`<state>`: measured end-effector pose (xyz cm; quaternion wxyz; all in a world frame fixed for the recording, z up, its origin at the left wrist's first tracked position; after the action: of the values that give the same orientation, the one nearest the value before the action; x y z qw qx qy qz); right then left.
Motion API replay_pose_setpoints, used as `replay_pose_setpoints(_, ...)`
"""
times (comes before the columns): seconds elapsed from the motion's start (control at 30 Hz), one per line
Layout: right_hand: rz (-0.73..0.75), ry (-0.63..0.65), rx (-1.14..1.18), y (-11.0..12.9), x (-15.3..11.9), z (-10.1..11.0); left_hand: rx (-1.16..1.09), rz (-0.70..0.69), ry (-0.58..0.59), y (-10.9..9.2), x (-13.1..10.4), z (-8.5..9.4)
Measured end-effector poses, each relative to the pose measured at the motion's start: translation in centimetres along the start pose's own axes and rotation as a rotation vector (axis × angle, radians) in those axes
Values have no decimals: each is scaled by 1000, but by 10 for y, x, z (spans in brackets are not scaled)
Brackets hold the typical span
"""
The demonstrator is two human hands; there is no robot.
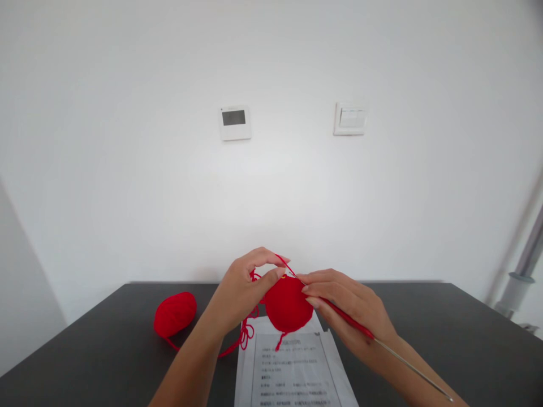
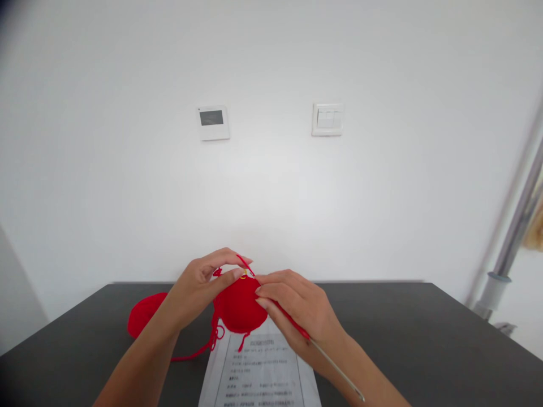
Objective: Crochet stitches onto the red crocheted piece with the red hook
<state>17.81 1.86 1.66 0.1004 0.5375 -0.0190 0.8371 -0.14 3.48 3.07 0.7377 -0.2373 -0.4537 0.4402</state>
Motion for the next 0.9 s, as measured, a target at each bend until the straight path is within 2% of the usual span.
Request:
replay_pose_setpoints(0.33, -25, -46, -41, -1, -3, -2, -167, 97, -59, 1, 1, -20)
replay_pose_setpoints(0.5, -60, -104, -117, -1, -5, -6, -267, 67, -207, 1, -1, -23)
replay_pose_setpoints(0.6, -68, -113, -133, -3, -8, -11, -442, 88, -257, 3, -1, -27)
replay_pose_setpoints(0.73, -54, -91, -149, -5, -13, -15, -745, 169, -222, 4, 2, -32)
replay_pose_setpoints(0.9, 63, -119, -142, -1, -9, -11, -937, 300, -60, 5, 6, -32)
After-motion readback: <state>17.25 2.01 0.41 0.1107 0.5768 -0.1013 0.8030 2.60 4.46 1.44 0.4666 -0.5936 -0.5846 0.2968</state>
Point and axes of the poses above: each hand's wrist, its own x-axis towards the middle knuckle, its own z-axis out of the back of the hand, y = z × x, the point moved 4 cm from there along x, towards the middle knuckle, and after that the axes turned 1 degree about x, right-handed, at the moved point
